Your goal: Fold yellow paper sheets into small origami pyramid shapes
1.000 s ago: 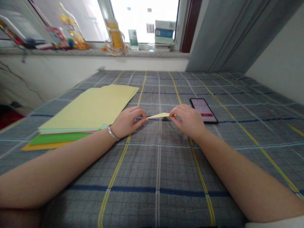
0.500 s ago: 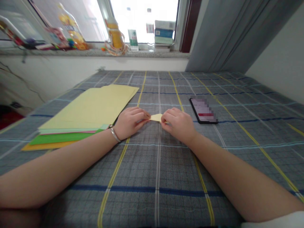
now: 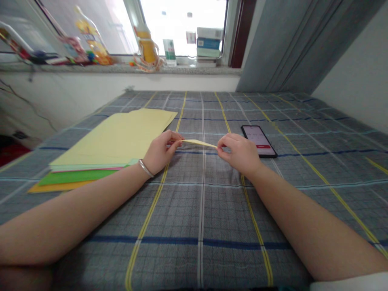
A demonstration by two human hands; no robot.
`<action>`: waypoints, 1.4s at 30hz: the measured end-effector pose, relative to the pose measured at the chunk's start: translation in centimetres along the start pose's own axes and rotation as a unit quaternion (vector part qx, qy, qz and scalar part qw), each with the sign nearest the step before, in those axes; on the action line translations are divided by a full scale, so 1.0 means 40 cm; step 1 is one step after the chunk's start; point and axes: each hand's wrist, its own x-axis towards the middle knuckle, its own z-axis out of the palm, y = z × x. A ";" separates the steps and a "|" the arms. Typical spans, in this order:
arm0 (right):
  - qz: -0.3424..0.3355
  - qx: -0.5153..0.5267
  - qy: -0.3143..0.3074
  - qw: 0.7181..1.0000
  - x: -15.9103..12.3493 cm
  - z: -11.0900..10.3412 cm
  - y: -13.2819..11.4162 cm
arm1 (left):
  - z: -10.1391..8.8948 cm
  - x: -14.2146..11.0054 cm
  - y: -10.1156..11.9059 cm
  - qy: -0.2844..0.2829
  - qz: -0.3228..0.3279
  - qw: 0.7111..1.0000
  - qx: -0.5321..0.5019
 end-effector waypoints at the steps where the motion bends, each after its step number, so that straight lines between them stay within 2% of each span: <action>1: 0.004 0.002 -0.006 1.000 0.000 0.001 0.003 | 0.003 0.001 -0.005 0.011 -0.014 1.000 -0.017; 6: 0.044 0.057 -0.079 0.994 -0.003 0.012 0.001 | 0.009 0.006 -0.017 0.034 -0.067 0.992 -0.097; 9: 0.070 0.079 -0.094 0.990 -0.004 0.016 -0.007 | 0.005 0.007 -0.017 0.035 -0.078 0.988 -0.130; 12: 0.082 0.114 -0.096 0.985 -0.004 0.017 -0.007 | -0.001 0.007 -0.016 0.045 -0.064 0.990 -0.117; 16: 0.064 0.177 -0.121 0.975 -0.003 0.015 -0.006 | -0.001 0.006 -0.014 0.040 -0.027 0.993 -0.108; 23: 0.047 0.285 -0.196 0.937 0.004 0.029 -0.058 | 0.018 0.003 0.001 0.045 -0.034 0.989 -0.134; 28: 0.068 0.302 -0.185 0.933 0.001 0.053 -0.076 | 0.030 -0.001 0.009 0.004 -0.044 0.979 -0.199; 34: 0.068 0.290 -0.185 0.936 0.002 0.055 -0.082 | 0.039 -0.010 0.025 -0.081 -0.050 0.974 -0.205; 42: 0.096 0.275 -0.185 0.939 0.007 0.054 -0.086 | 0.051 -0.014 0.034 -0.091 -0.077 0.968 -0.222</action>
